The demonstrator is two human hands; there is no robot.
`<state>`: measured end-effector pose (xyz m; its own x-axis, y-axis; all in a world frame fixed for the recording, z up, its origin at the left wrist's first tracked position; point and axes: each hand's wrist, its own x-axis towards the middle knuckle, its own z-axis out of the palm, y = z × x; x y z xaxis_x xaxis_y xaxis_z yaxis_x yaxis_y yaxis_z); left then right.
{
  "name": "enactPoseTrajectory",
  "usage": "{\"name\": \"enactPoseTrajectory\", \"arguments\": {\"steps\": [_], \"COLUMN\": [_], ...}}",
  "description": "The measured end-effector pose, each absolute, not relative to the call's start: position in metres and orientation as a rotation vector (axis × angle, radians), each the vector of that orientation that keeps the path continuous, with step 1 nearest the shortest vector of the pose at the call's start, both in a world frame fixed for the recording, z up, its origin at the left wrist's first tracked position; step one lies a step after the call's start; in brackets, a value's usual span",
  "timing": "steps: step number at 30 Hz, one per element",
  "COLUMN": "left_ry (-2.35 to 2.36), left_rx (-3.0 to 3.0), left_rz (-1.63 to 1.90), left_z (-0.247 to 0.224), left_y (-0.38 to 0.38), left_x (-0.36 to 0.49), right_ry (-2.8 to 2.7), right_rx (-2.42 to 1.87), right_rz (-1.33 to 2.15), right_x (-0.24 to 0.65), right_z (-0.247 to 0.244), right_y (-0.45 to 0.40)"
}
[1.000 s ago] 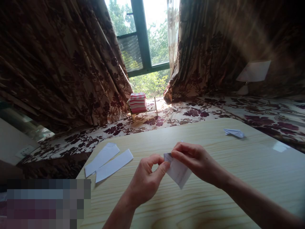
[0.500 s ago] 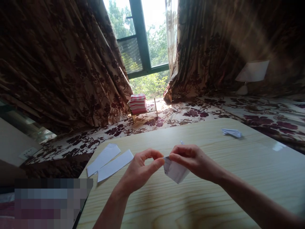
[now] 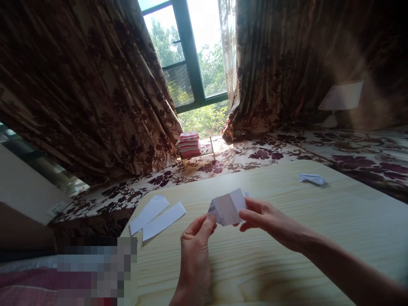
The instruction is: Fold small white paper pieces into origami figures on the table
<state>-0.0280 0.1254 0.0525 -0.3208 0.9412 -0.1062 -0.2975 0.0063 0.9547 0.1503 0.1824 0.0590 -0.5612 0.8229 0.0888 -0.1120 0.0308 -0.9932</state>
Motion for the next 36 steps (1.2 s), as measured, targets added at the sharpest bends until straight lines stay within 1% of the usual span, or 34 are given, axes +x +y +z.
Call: {"name": "enactPoseTrajectory", "arguments": {"steps": [3,7,11,15,18,19,21,24,26,29,32,36], "left_ry": [1.192,1.301,1.449,1.566,1.790,1.850,1.847,1.546,1.396,1.348,1.344,1.367], "left_rx": [0.863,1.065,1.313,1.442,1.784,1.907,2.179,2.550,2.676,2.751,2.779,2.747], "left_rz": [1.455,1.229,0.882,0.734,0.472,0.451,0.592,0.826,0.834,0.810,0.815,0.803], "left_z": [0.057,0.061,0.052,0.047,0.047,0.046,0.042,0.031,0.024,0.016,0.011,0.007], "left_y": [0.115,0.107,0.107,0.106,0.100,0.098,0.094,0.092,0.093,0.096,0.098,0.098], "left_x": [-0.031,-0.046,-0.054,-0.054,-0.060,-0.063,-0.068,-0.072,-0.072,-0.073,-0.076,-0.079], "right_ry": [-1.544,-1.723,-1.919,-2.008,-2.081,-2.106,-2.152,-2.209,-2.242,-2.289,-2.409,-2.551], "right_rx": [-0.730,-0.809,-1.002,-1.096,-1.145,-1.153,-1.158,-1.165,-1.178,-1.197,-1.120,-0.908], "right_rz": [1.655,1.672,1.521,1.412,1.340,1.318,1.281,1.228,1.182,1.089,0.864,0.532], "right_x": [0.140,0.137,0.135,0.129,0.126,0.125,0.124,0.122,0.119,0.117,0.118,0.121], "right_z": [0.059,0.064,0.059,0.045,0.039,0.038,0.036,0.031,0.028,0.025,0.024,0.020], "right_y": [0.172,0.173,0.178,0.181,0.183,0.184,0.186,0.190,0.191,0.189,0.184,0.177]}}
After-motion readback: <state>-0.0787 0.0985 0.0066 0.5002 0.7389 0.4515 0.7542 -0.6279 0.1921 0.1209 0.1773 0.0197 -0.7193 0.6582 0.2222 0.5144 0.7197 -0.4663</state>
